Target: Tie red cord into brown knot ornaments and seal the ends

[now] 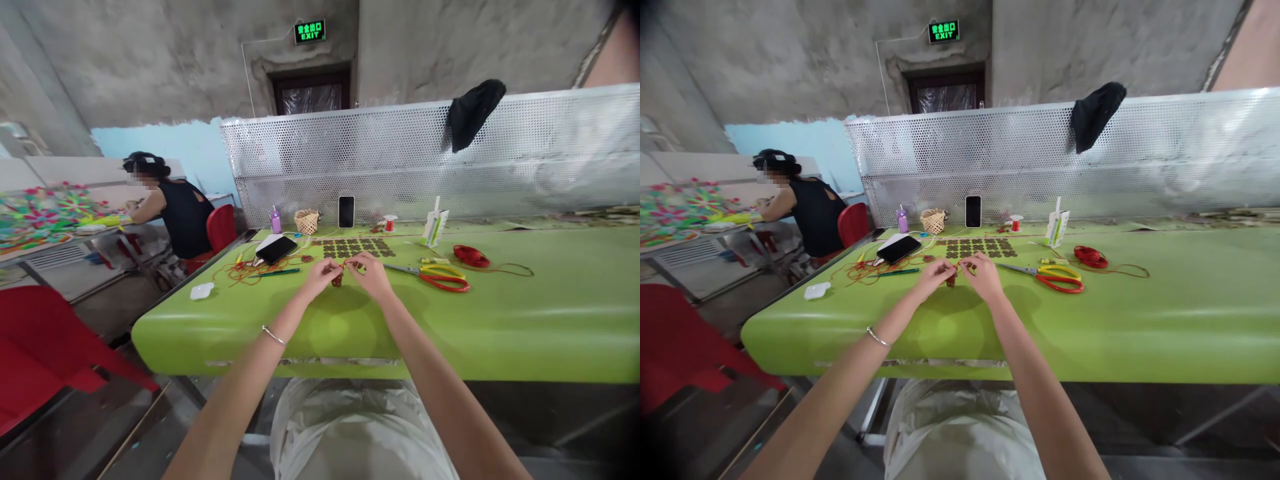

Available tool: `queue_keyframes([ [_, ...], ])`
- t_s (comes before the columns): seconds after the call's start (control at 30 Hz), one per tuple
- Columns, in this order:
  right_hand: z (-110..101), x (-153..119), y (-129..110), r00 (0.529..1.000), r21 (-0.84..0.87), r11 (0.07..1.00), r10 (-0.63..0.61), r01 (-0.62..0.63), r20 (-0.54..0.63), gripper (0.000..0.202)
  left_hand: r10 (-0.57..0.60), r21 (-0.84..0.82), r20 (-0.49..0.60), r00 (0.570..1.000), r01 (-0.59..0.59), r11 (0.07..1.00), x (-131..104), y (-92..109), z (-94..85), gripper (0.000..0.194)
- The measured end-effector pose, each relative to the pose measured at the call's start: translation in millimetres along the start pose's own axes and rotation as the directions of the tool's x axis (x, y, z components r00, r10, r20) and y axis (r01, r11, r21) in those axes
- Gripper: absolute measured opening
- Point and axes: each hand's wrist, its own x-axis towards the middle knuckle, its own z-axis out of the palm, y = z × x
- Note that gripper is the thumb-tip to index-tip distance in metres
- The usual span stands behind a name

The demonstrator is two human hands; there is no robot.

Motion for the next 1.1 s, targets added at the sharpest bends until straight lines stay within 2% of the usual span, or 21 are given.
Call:
queue_keyframes([
  [0.17,-1,-1,1,0.999,0.014,1.0,0.012,-0.012,0.042,0.011,-0.036,0.008,0.045,0.998,0.036,0.999,1,-2,0.7,0.037],
  [0.37,-4,-3,2,0.998,0.018,1.0,0.0,-0.001,0.062,0.01,-0.044,0.052,0.031,0.999,0.042,0.998,1,-4,0.1,0.037],
  [0.57,-7,-4,6,0.998,-0.015,0.998,-0.053,0.054,0.03,0.012,-0.038,0.076,0.015,0.999,0.036,0.996,1,-4,0.4,0.038],
  [0.73,-6,-5,6,0.994,-0.006,0.995,-0.096,0.097,0.05,0.011,-0.031,0.076,0.003,1.0,0.031,0.997,2,-5,1.2,0.037],
  [0.83,-7,-5,6,0.994,-0.003,0.994,-0.108,0.109,0.011,0.016,-0.026,0.072,-0.002,1.0,0.026,0.997,2,-6,1.6,0.036],
  [0.97,-10,-5,5,0.991,-0.005,0.997,-0.082,0.081,-0.103,0.017,-0.027,0.058,0.018,0.999,0.026,0.998,2,-5,1.3,0.037],
  [1.1,-9,-7,3,0.991,0.011,0.993,-0.113,0.114,-0.066,0.012,-0.023,0.027,0.046,0.999,0.022,0.999,2,-4,1.3,0.038],
])
